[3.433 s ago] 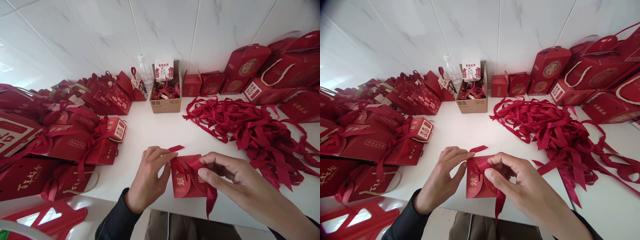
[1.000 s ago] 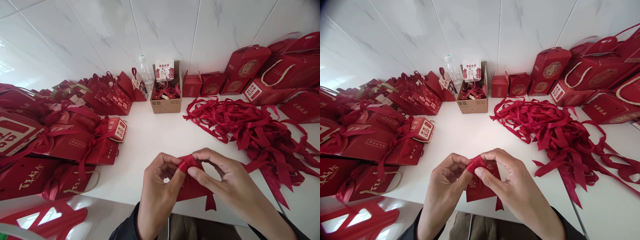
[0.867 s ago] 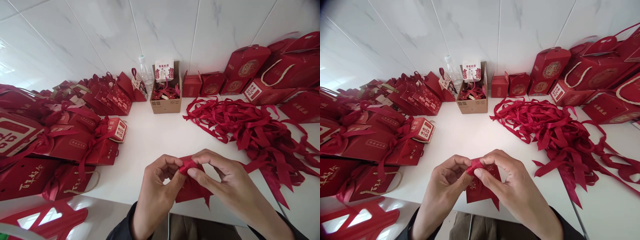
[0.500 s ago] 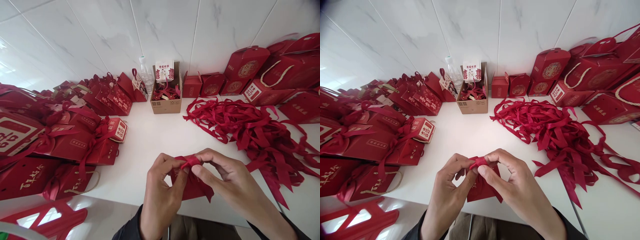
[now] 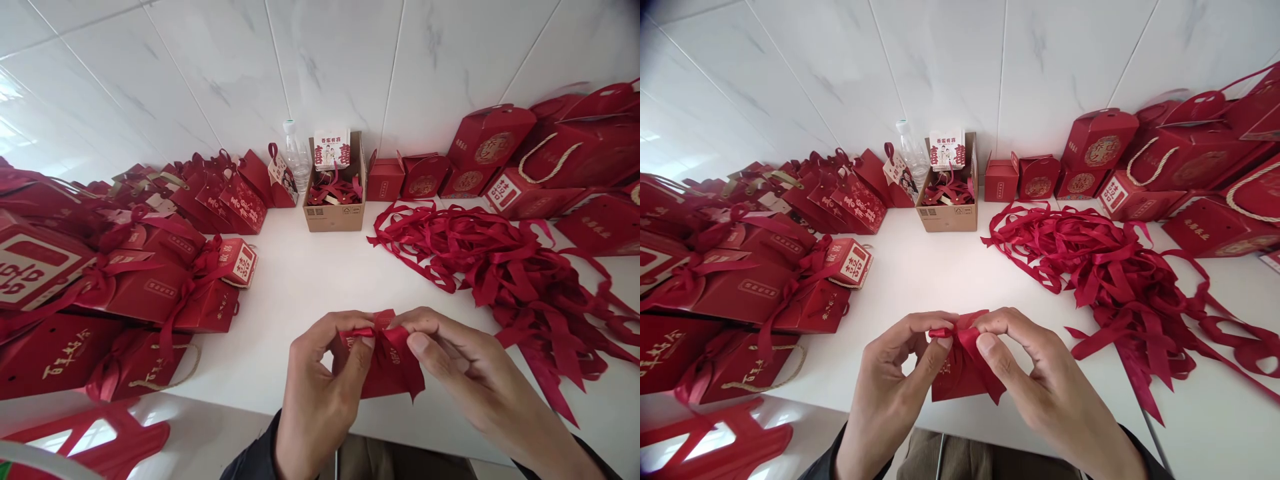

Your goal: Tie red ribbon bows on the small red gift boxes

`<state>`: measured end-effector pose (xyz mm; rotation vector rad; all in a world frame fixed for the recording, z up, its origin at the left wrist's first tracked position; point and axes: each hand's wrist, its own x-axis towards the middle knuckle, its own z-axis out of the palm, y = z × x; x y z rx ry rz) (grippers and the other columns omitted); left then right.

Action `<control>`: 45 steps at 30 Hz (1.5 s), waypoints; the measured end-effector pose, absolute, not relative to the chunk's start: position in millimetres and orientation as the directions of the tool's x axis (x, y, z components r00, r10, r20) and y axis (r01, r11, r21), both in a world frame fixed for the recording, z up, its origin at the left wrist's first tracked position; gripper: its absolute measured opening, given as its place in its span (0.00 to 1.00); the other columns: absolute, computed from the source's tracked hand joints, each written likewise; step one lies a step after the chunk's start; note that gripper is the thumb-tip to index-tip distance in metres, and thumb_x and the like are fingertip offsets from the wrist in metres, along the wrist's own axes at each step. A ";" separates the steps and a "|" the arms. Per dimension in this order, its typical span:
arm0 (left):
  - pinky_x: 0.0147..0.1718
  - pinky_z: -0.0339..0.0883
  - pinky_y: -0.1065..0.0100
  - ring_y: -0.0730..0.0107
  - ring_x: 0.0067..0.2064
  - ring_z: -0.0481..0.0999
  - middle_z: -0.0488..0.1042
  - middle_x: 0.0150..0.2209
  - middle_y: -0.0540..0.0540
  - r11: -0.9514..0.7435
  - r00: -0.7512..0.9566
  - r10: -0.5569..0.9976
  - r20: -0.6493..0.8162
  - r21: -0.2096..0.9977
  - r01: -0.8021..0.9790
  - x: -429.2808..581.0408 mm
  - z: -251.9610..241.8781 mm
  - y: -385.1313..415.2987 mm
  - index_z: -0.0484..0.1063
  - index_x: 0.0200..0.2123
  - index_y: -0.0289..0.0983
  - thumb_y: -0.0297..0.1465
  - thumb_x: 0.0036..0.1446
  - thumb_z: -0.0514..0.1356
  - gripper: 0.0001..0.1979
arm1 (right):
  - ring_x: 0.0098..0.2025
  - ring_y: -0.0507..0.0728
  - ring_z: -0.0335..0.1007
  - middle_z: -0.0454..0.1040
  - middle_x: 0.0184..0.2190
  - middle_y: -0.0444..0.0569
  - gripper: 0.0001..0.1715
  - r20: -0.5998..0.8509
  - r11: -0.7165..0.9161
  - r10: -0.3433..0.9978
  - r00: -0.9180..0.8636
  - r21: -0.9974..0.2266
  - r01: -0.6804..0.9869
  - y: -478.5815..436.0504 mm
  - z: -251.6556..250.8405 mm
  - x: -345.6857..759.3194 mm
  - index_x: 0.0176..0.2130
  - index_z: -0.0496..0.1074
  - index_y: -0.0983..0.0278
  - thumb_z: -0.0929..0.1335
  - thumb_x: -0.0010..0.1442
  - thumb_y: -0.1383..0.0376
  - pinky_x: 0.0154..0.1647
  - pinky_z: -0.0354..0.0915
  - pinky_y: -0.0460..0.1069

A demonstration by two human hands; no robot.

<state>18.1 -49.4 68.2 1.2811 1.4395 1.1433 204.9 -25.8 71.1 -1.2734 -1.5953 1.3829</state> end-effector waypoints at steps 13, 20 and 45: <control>0.25 0.61 0.73 0.74 0.25 0.66 0.71 0.26 0.51 0.167 -0.030 0.986 -0.167 0.986 0.003 20.9 62.8 -40.5 0.74 0.38 0.38 0.43 0.68 0.61 0.14 | 0.38 0.58 0.75 0.79 0.35 0.45 0.16 -0.044 0.014 0.979 -0.200 -0.960 0.281 -25.5 67.6 196.5 0.41 0.75 0.56 0.70 0.67 0.47 0.35 0.73 0.48; 0.21 0.57 0.74 0.77 0.22 0.62 0.72 0.24 0.53 0.261 -0.075 0.960 -0.269 0.960 -0.106 23.6 68.7 -40.6 0.77 0.48 0.37 0.46 0.60 0.68 0.21 | 0.28 0.56 0.70 0.75 0.28 0.44 0.24 -0.102 -0.072 0.972 -0.213 -0.987 0.146 -25.8 73.8 195.5 0.39 0.76 0.56 0.66 0.70 0.41 0.30 0.71 0.49; 0.14 0.60 0.76 0.77 0.13 0.63 0.64 0.12 0.57 0.369 0.134 0.929 -0.345 0.894 -0.252 27.3 60.2 -35.6 0.78 0.38 0.36 0.51 0.58 0.68 0.23 | 0.38 0.57 0.81 0.81 0.35 0.45 0.11 -0.098 -0.066 0.972 -0.216 -0.987 0.149 -30.4 65.8 181.1 0.39 0.77 0.55 0.72 0.66 0.51 0.37 0.78 0.47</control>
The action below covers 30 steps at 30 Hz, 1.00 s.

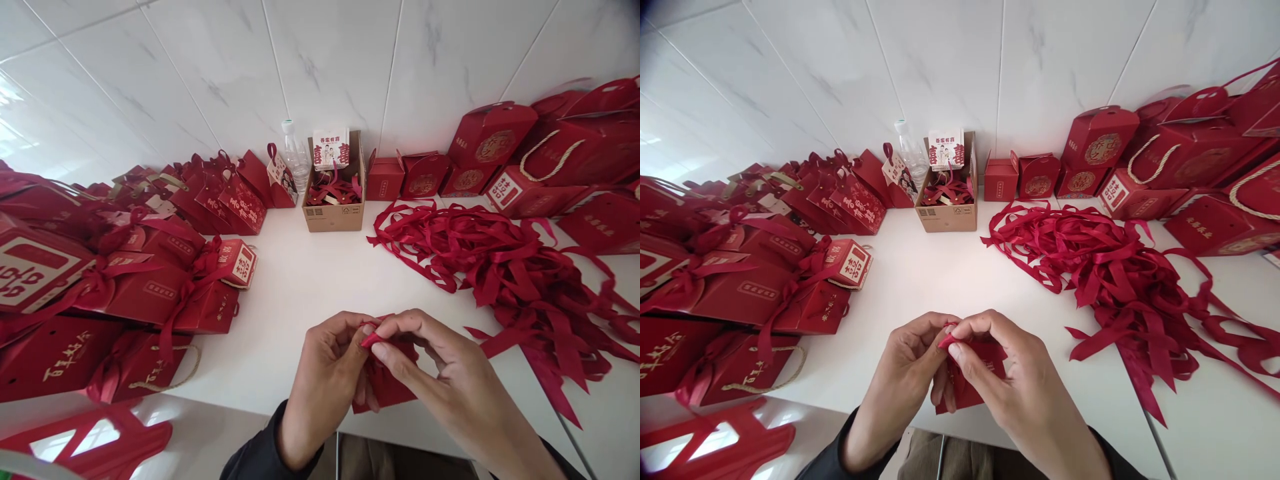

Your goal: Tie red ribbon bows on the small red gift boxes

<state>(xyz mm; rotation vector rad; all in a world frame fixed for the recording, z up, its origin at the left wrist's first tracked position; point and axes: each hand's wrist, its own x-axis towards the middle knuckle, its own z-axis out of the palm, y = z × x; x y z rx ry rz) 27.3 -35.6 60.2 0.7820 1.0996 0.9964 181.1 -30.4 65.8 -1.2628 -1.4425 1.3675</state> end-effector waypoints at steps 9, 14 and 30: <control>0.29 0.67 0.72 0.74 0.25 0.71 0.73 0.22 0.51 0.287 0.184 0.950 -0.254 0.940 -0.184 18.2 60.0 -47.3 0.82 0.51 0.38 0.45 0.67 0.63 0.20 | 0.40 0.57 0.81 0.82 0.39 0.44 0.06 0.026 0.078 0.989 -0.148 -0.933 0.352 -30.2 59.9 178.8 0.44 0.74 0.53 0.71 0.68 0.56 0.35 0.76 0.47; 0.25 0.65 0.72 0.73 0.22 0.71 0.70 0.19 0.52 0.279 0.128 0.957 -0.261 0.949 -0.145 22.3 58.2 -41.8 0.82 0.50 0.34 0.49 0.67 0.61 0.24 | 0.48 0.59 0.81 0.83 0.44 0.47 0.08 0.017 0.065 0.990 -0.138 -0.935 0.350 -32.7 59.7 182.4 0.47 0.74 0.53 0.69 0.69 0.55 0.39 0.77 0.47; 0.24 0.70 0.74 0.77 0.22 0.72 0.74 0.27 0.53 0.313 0.217 0.938 -0.272 0.932 -0.184 20.5 60.4 -39.3 0.72 0.55 0.36 0.50 0.61 0.67 0.29 | 0.30 0.54 0.72 0.78 0.31 0.41 0.14 -0.041 0.062 0.968 -0.247 -0.916 0.396 -21.4 65.4 191.7 0.39 0.76 0.54 0.67 0.71 0.52 0.24 0.66 0.45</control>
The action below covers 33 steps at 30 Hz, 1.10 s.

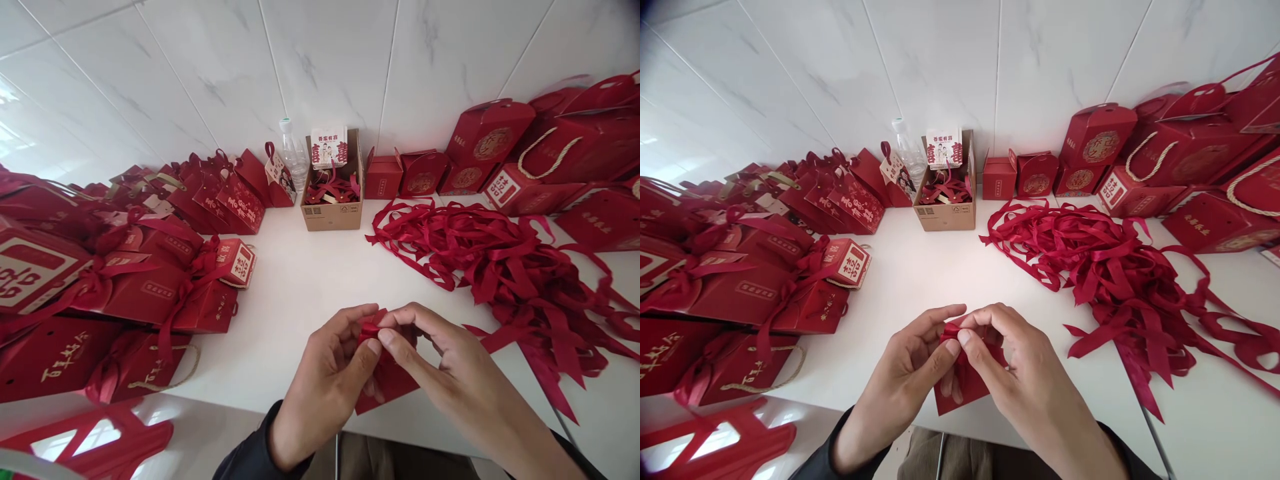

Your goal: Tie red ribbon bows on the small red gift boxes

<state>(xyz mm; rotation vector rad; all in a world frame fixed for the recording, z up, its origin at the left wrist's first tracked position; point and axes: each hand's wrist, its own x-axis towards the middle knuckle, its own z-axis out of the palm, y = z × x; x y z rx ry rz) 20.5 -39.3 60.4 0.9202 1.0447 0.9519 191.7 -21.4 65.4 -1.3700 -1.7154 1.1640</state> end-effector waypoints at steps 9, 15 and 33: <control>0.14 0.61 0.76 0.78 0.14 0.69 0.72 0.22 0.54 0.415 0.279 0.890 -0.362 0.895 -0.164 15.6 60.9 -31.5 0.73 0.38 0.36 0.49 0.64 0.64 0.20 | 0.42 0.53 0.74 0.75 0.39 0.42 0.04 0.335 0.444 0.890 -0.309 -0.791 0.421 -25.0 53.9 196.0 0.42 0.70 0.55 0.66 0.74 0.64 0.40 0.71 0.46; 0.26 0.68 0.75 0.74 0.21 0.77 0.76 0.19 0.50 0.468 0.292 0.877 -0.382 0.817 -0.336 8.0 60.2 -30.0 0.77 0.45 0.34 0.44 0.66 0.63 0.18 | 0.49 0.56 0.69 0.72 0.45 0.49 0.09 0.574 0.698 0.715 -0.399 -0.555 0.452 -25.4 38.6 201.9 0.48 0.72 0.61 0.67 0.72 0.74 0.49 0.69 0.51; 0.27 0.70 0.76 0.78 0.27 0.77 0.83 0.40 0.47 0.302 0.165 0.946 -0.278 0.941 -0.150 15.8 65.2 -37.7 0.75 0.45 0.36 0.26 0.58 0.67 0.11 | 0.47 0.58 0.81 0.81 0.45 0.45 0.12 0.296 0.456 0.881 -0.369 -0.736 0.500 -26.2 36.9 200.0 0.53 0.70 0.51 0.67 0.71 0.64 0.44 0.78 0.51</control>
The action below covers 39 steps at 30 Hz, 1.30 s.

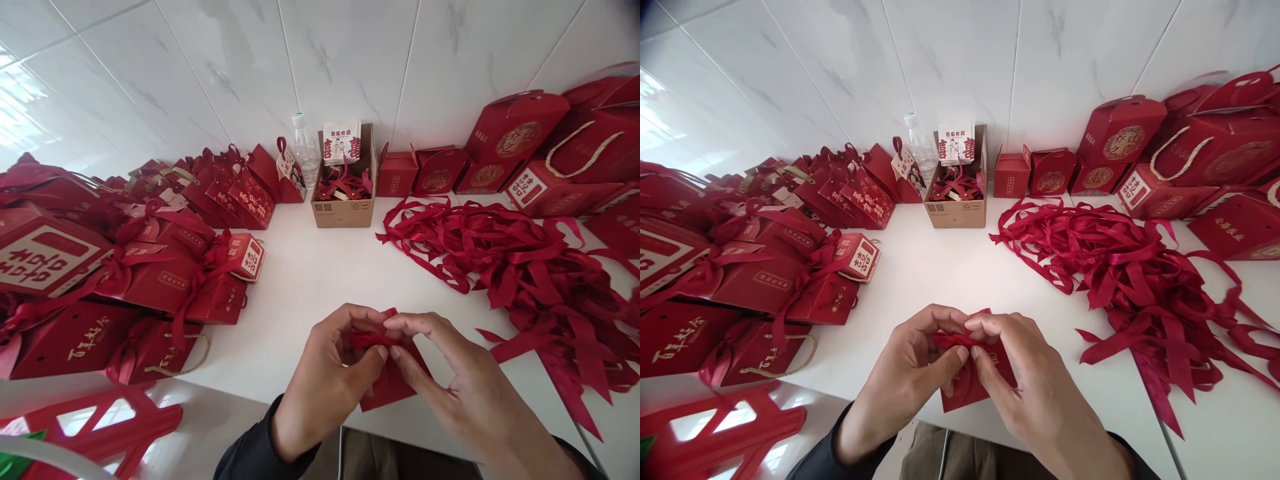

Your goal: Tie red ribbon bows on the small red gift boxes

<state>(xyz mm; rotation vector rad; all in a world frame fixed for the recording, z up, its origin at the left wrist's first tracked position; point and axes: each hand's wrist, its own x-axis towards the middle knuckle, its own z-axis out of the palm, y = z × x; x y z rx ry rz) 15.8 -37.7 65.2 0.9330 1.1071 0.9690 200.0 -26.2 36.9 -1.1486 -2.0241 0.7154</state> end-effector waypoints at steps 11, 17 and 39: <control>0.35 0.72 0.72 0.72 0.36 0.79 0.80 0.39 0.49 -0.217 0.036 0.971 0.235 0.813 0.541 21.3 49.0 -48.0 0.78 0.43 0.42 0.17 0.64 0.56 0.16 | 0.38 0.57 0.80 0.80 0.40 0.46 0.10 0.009 0.126 0.950 -0.312 -0.926 0.355 -30.9 50.7 192.5 0.45 0.74 0.56 0.65 0.72 0.56 0.29 0.76 0.46; 0.35 0.74 0.73 0.70 0.41 0.81 0.76 0.44 0.46 -0.382 0.027 0.885 0.465 0.691 0.614 23.1 37.6 -54.5 0.75 0.43 0.41 0.18 0.66 0.57 0.13 | 0.47 0.59 0.81 0.81 0.47 0.49 0.18 -0.060 0.063 0.941 -0.332 -0.936 0.347 -23.6 50.6 197.2 0.51 0.77 0.55 0.64 0.74 0.50 0.36 0.79 0.48; 0.36 0.73 0.69 0.69 0.40 0.78 0.74 0.42 0.46 -0.382 0.009 0.859 0.511 0.631 0.675 11.1 31.8 -69.6 0.75 0.42 0.41 0.18 0.62 0.61 0.12 | 0.24 0.54 0.64 0.77 0.30 0.43 0.14 -0.024 0.097 0.975 -0.222 -0.850 0.518 -22.3 57.4 202.6 0.35 0.74 0.55 0.65 0.70 0.53 0.18 0.58 0.48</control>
